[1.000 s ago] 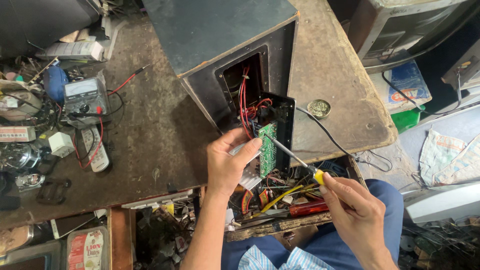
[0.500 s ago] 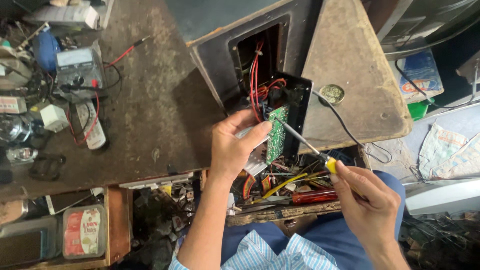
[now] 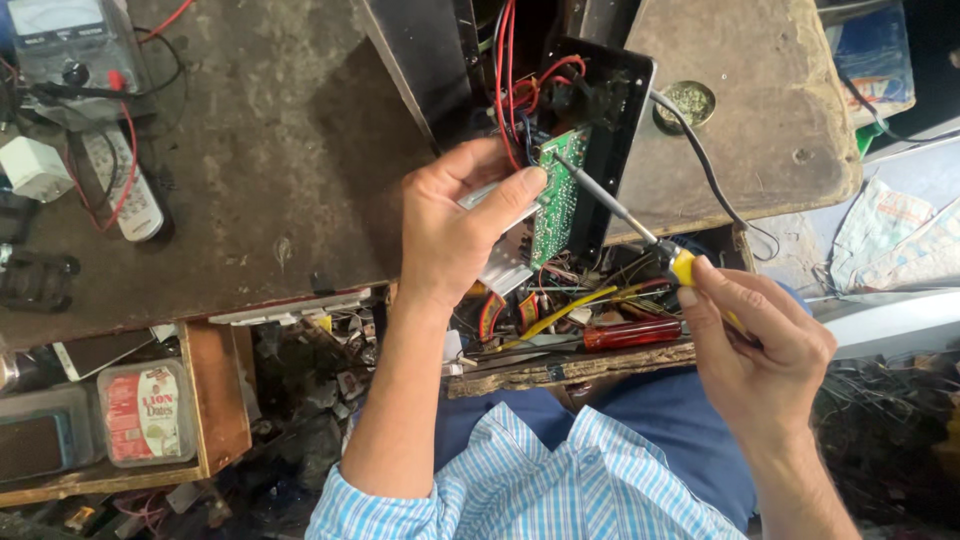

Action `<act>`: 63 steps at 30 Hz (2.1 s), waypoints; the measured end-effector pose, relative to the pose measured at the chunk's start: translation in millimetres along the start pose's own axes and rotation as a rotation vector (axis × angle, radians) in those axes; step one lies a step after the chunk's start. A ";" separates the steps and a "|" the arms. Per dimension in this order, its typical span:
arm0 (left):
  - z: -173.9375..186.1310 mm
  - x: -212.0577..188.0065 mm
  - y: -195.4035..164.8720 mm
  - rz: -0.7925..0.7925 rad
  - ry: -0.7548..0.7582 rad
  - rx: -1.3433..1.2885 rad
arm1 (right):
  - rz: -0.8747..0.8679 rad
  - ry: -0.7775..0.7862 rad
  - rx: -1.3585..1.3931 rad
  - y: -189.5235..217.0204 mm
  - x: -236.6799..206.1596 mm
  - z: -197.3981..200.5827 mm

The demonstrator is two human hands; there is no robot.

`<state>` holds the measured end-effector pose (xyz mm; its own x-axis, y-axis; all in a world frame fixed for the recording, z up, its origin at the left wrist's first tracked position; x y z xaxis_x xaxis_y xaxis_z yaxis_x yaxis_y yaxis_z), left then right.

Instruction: The person holds a circuit board removed from a speaker cabinet and solders its connections with a soldering iron, feeding solder wire to the joints. They handle the board, reposition it, and work on the wiring inside the opened speaker box.

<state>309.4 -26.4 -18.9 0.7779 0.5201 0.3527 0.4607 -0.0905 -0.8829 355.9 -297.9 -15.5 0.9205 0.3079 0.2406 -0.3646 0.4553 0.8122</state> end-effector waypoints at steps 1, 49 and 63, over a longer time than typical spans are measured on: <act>0.5 0.6 -0.1 0.004 0.000 0.002 | -0.004 0.004 -0.005 0.9 0.8 -0.5; -1.6 12.7 2.7 0.014 0.044 0.038 | -0.068 -0.043 0.001 4.5 2.5 -4.1; -1.9 14.3 1.3 0.051 0.042 0.076 | -0.070 -0.076 0.041 7.2 4.0 -6.8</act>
<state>321.9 -20.6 -14.4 0.8176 0.4800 0.3182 0.3876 -0.0499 -0.9205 356.0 -287.8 -12.3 0.9522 0.2114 0.2206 -0.2941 0.4386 0.8492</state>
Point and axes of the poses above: each hand's wrist, its own x-axis towards the middle knuckle, its own z-axis out of the back of the hand, y = z × x, the point moved 6 cm from there along x, towards the middle knuckle, and after that the axes turned 13 degrees about -z, right-handed, at the moved point
